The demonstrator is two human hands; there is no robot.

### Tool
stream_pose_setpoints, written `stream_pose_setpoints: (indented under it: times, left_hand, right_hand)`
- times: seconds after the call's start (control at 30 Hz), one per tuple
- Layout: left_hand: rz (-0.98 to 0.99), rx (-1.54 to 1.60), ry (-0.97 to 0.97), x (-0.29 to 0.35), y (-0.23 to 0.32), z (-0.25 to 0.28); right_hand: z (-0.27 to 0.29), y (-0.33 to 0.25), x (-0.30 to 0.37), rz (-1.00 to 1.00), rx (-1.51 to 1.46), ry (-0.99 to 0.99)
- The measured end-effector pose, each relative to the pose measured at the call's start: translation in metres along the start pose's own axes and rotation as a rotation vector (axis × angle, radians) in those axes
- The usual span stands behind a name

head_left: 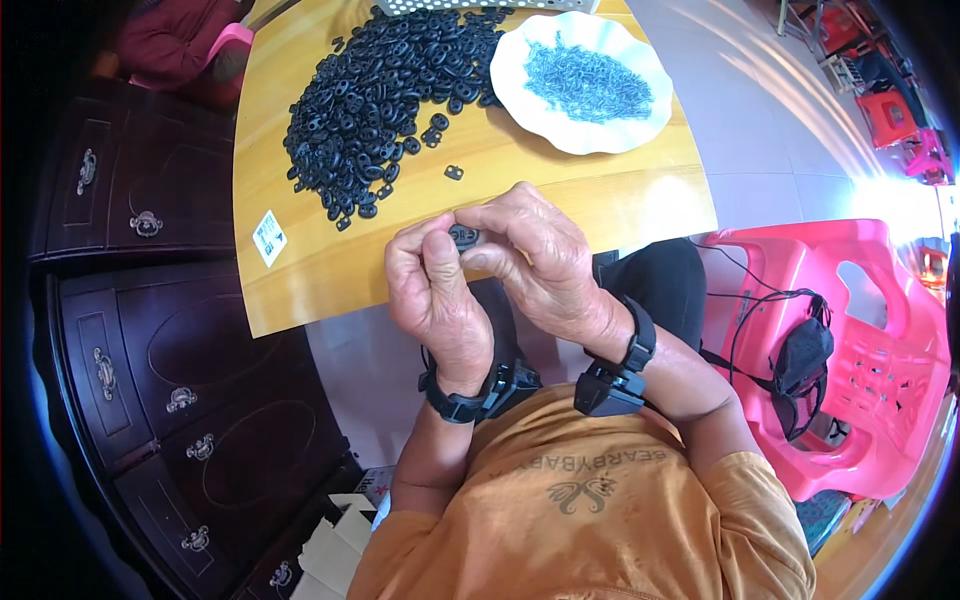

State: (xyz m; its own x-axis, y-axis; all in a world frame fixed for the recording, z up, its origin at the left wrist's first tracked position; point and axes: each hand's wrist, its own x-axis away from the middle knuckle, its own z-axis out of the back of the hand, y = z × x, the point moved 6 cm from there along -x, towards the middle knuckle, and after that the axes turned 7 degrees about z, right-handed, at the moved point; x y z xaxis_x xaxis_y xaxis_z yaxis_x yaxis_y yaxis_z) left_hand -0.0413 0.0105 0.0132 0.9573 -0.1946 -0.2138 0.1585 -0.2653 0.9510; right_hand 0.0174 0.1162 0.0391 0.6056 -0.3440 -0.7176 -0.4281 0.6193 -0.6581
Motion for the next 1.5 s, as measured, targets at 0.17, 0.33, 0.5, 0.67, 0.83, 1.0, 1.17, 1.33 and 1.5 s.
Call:
stream_pose_setpoints:
  times: [0.17, 0.33, 0.5, 0.67, 0.83, 1.0, 1.17, 1.33, 1.5]
  left_hand:
    - [0.105, 0.009, -0.085, -0.002, 0.008, 0.000]
    - [0.137, -0.030, -0.174, -0.002, 0.010, 0.001]
    - [0.147, -0.074, -0.232, -0.001, 0.011, 0.002]
    - [0.135, -0.044, -0.271, -0.001, 0.007, 0.002]
    - [0.042, -0.077, -0.285, -0.002, 0.011, 0.000]
    - [-0.092, -0.220, -0.251, 0.001, 0.011, 0.004]
    - [-0.156, -0.190, -0.205, 0.009, 0.011, 0.002]
    - [-0.069, -0.097, -0.244, 0.006, 0.009, 0.002]
    - [-0.247, -0.210, -0.136, 0.009, 0.012, 0.001]
  right_hand:
    - [0.002, 0.004, 0.000, -0.074, -0.071, -0.088]
    - [0.004, 0.015, 0.008, -0.298, -0.190, -0.139]
    - [0.006, 0.019, 0.013, -0.400, -0.273, -0.103]
    - [0.007, 0.020, 0.012, -0.371, -0.267, -0.104]
    - [0.008, 0.018, 0.011, -0.312, -0.245, -0.071]
    - [0.006, 0.014, 0.013, -0.331, -0.278, -0.047]
    - [0.008, 0.010, 0.010, -0.277, -0.204, -0.050]
    - [0.010, 0.009, 0.008, -0.257, -0.233, -0.019]
    - [0.006, 0.007, 0.011, -0.242, -0.234, 0.005]
